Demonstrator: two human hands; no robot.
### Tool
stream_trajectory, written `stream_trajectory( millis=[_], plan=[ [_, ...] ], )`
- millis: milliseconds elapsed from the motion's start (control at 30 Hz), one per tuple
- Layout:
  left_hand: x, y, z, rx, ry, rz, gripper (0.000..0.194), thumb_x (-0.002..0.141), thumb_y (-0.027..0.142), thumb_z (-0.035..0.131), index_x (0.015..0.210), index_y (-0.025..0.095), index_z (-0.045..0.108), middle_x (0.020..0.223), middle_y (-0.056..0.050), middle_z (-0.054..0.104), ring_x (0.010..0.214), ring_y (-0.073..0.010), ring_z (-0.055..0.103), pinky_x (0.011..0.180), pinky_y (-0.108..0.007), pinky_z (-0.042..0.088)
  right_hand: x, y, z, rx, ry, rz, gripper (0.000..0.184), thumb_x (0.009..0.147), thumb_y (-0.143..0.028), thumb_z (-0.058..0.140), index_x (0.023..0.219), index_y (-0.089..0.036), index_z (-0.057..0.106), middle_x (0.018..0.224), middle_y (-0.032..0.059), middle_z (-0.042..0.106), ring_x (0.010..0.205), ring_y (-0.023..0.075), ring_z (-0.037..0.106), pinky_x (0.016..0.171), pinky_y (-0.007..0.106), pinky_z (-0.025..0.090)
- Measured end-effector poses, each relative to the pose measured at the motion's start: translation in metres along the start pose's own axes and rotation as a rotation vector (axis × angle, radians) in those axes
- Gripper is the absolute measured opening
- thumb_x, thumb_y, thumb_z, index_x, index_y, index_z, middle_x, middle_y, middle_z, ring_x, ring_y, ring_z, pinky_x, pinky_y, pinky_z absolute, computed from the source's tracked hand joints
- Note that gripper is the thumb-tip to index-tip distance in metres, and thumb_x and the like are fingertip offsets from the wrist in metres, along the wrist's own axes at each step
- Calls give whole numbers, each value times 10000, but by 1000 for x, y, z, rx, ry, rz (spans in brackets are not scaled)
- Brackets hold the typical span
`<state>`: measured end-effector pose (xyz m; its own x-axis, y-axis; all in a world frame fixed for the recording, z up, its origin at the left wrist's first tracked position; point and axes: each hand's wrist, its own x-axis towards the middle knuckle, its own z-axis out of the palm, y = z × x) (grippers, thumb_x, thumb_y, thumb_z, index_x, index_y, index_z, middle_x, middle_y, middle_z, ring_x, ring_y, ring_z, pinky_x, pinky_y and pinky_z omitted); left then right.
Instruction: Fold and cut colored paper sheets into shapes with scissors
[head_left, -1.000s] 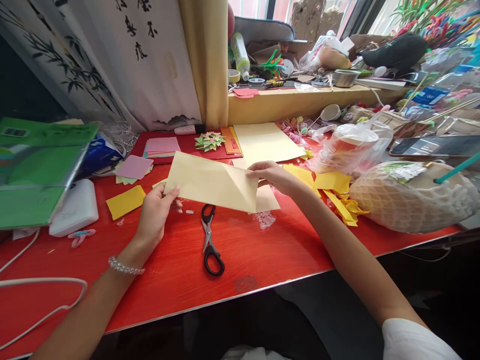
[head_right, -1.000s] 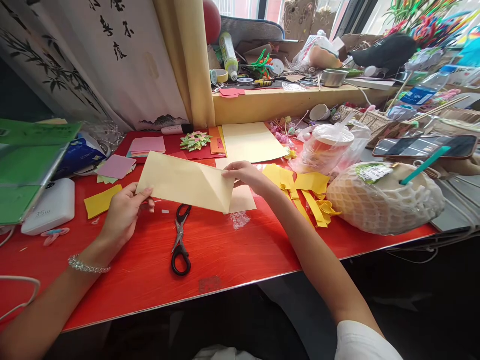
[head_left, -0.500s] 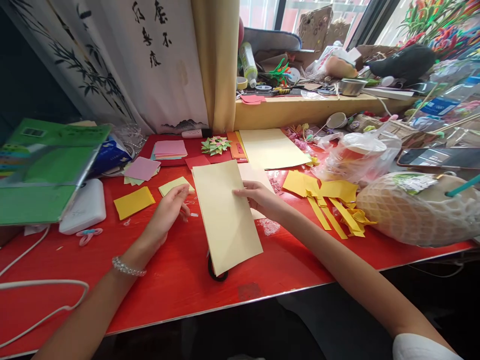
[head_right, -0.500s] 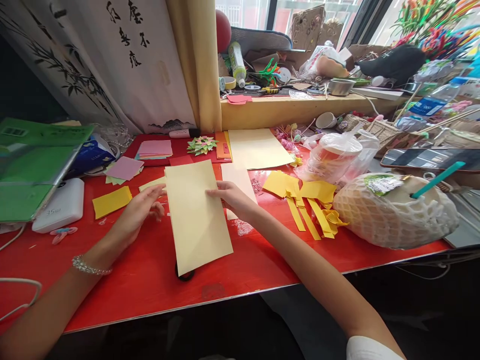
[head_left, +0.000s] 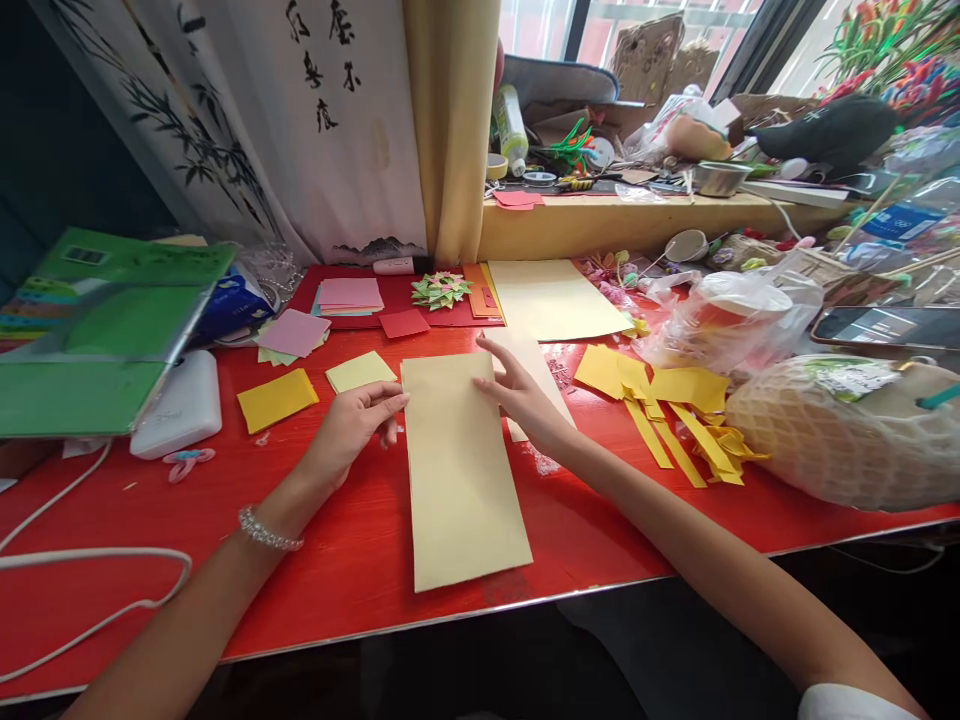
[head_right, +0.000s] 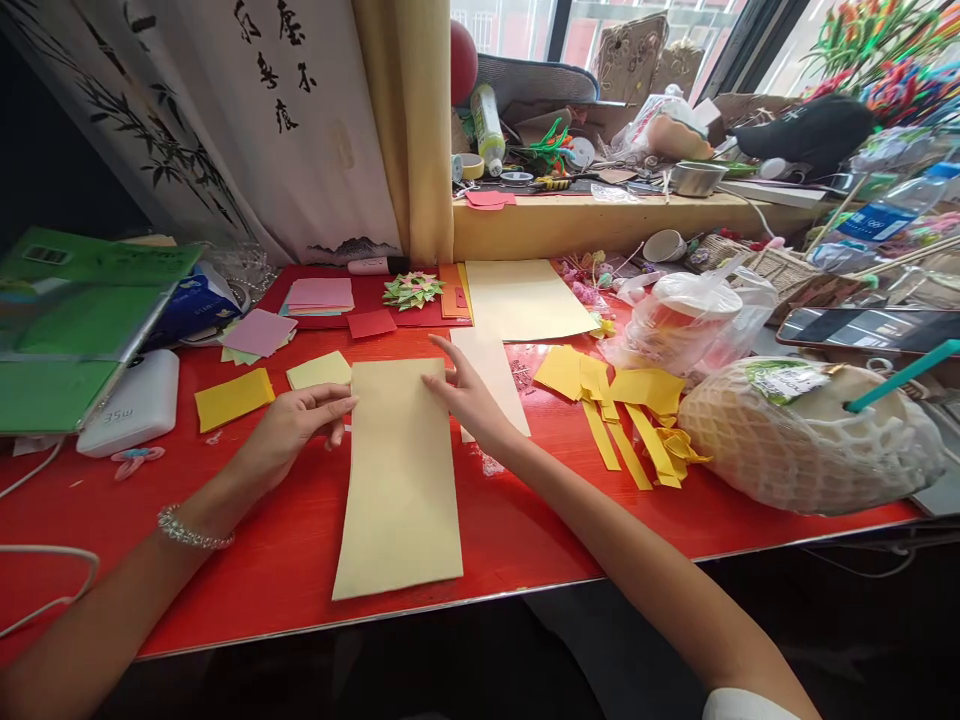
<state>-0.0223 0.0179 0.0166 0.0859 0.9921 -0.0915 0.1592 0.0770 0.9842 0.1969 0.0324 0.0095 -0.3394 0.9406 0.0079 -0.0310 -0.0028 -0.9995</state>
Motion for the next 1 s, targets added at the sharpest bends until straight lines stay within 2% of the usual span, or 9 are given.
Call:
stream_trajectory(
  millis=[100, 233, 367, 500, 767, 1000],
  plan=[
    [-2, 0, 3, 0, -60, -39, 259, 706, 329, 659, 876, 143, 601, 542, 30, 553, 446, -86, 499, 480, -219, 418, 4, 1, -4, -29, 58, -57, 430, 830, -341, 497, 1255, -351, 432, 821, -7, 567, 672, 127, 533, 570, 244, 435],
    [-3, 0, 5, -27, -60, -24, 434, 720, 326, 641, 1095, 133, 540, 555, 32, 573, 454, -107, 527, 482, -239, 452, 5, 2, -6, -81, 68, -85, 270, 827, -320, 474, 1075, -272, 568, 787, -1, 554, 654, 119, 511, 574, 243, 426],
    [-5, 0, 6, -46, -62, 39, 568, 730, 318, 633, 1240, 147, 448, 572, 45, 564, 455, -108, 535, 474, -240, 464, 3, 0, -3, -130, 39, -104, 235, 836, -305, 455, 1033, -251, 572, 816, 9, 570, 666, 120, 515, 575, 246, 409],
    [-7, 1, 8, -23, -118, 77, 572, 753, 309, 606, 1283, 202, 422, 588, 53, 547, 476, -111, 553, 489, -245, 480, 1, -1, -3, -232, 73, -147, 222, 843, -292, 444, 1013, -253, 581, 754, -2, 544, 648, 119, 489, 570, 245, 379],
    [-8, 0, 11, 12, -114, 115, 437, 762, 341, 602, 1161, 225, 466, 588, 58, 545, 454, -116, 555, 482, -248, 472, 0, -1, -1, -285, 81, -171, 212, 850, -308, 436, 997, -255, 579, 727, -10, 508, 642, 125, 466, 566, 250, 362],
    [-9, -1, 12, 71, -11, 163, 190, 795, 367, 571, 869, 212, 489, 532, 67, 531, 437, -105, 535, 494, -229, 432, -1, -7, -2, -277, 12, -159, 208, 825, -374, 522, 993, -259, 567, 644, -33, 391, 579, 108, 405, 514, 234, 321]
  ],
)
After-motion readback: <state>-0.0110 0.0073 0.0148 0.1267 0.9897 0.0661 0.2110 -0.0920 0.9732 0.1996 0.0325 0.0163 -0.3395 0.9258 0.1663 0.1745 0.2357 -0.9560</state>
